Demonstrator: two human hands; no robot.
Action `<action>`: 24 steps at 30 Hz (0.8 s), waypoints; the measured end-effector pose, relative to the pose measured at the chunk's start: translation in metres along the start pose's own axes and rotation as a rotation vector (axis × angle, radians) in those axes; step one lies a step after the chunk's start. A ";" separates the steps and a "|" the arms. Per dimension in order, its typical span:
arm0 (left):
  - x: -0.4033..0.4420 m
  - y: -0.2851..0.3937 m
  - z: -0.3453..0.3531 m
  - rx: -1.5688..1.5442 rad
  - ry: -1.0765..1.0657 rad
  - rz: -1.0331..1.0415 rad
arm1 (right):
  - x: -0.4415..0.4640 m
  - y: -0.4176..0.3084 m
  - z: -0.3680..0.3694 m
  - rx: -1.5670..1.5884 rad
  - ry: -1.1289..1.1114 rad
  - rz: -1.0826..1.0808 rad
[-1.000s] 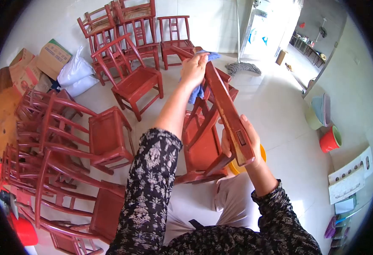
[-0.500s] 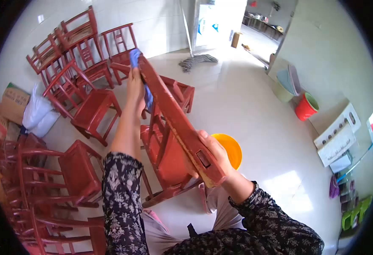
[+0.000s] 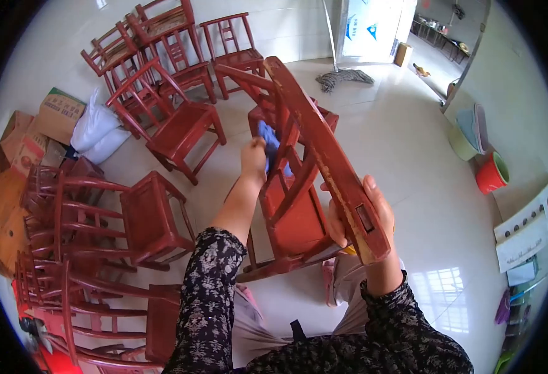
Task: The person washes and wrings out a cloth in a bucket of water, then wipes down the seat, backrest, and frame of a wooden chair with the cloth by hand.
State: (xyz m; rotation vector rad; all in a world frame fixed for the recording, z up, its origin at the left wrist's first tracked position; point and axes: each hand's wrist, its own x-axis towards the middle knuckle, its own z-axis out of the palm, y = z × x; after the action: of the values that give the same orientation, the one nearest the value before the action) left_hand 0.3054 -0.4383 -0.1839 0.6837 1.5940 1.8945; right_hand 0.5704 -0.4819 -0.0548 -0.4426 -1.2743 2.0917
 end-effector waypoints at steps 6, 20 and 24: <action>-0.027 0.090 0.044 -0.248 -0.042 0.236 | 0.000 0.004 -0.001 0.001 -0.035 -0.008; -0.089 -0.018 0.022 0.333 -0.081 0.059 | -0.012 0.011 -0.016 0.120 0.005 -0.044; -0.113 0.043 0.048 -0.004 -0.139 0.233 | -0.006 0.007 -0.014 0.103 -0.070 -0.045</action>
State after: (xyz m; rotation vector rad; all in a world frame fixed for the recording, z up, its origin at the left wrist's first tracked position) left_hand 0.4150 -0.4896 -0.1361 1.0149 1.4762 1.9633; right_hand 0.5803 -0.4787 -0.0684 -0.2950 -1.1977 2.1397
